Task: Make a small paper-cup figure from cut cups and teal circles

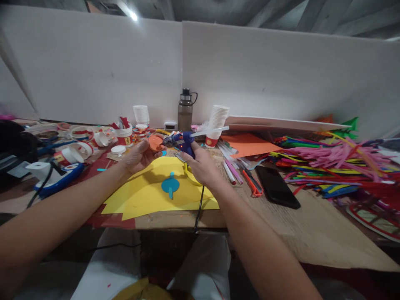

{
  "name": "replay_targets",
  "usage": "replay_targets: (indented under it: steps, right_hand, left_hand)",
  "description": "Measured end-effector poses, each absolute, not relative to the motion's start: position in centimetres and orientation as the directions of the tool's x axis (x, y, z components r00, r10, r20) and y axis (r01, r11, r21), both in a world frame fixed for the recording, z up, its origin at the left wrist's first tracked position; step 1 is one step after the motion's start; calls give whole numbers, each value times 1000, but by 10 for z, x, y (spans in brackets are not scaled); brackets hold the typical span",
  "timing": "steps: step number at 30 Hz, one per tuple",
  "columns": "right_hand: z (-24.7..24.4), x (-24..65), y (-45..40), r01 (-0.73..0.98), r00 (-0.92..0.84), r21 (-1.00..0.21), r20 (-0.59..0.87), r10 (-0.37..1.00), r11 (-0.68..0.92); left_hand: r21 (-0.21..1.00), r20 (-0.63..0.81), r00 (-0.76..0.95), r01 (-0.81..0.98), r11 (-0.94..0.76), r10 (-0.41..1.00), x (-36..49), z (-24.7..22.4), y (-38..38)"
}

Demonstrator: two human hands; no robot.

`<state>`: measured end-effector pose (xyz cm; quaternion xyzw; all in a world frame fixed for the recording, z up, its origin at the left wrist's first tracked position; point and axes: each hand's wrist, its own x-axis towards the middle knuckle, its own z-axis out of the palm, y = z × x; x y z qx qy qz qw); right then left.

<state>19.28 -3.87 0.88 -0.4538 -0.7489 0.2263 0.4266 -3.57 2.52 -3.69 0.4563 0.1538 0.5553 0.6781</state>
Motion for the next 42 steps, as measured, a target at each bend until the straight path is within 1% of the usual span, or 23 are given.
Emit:
replay_targets:
  steps: [3,10,14,22,31,34,38,42]
  right_hand:
    - [12,191,-42,472,-245,-728,434,867,498]
    - [9,191,-41,443,-229,-763,412,882,472]
    - [11,190,-43,482,-255,-742,390,885,467]
    - [12,188,-44,474,-241,-719,448,861,507]
    - [6,192,-36,446,-177,-761,440,880,470]
    - [4,194,-34,443,-174,-754,459,871,485]
    - [5,195,-35,444,-197,-754,445,873,485]
    - [6,194,-38,470,-213,-729,454,865,498]
  left_hand:
    - [775,275,314,-631,-16,909,-35,-40,27]
    - [777,228,295,-629,9,928,-34,-39,26]
    - [775,220,269,-632,-1,938,-34,-37,26]
    - [822,148,298,-568,50,943,-25,-36,14]
    - [833,225,376,-553,23,899,-26,-36,15]
    - [835,254,372,-550,-8,893,-28,-33,15]
    - [833,305,372,-551,-56,877,-32,-32,18]
    - [821,309,340,-567,-69,888,-34,-32,21]
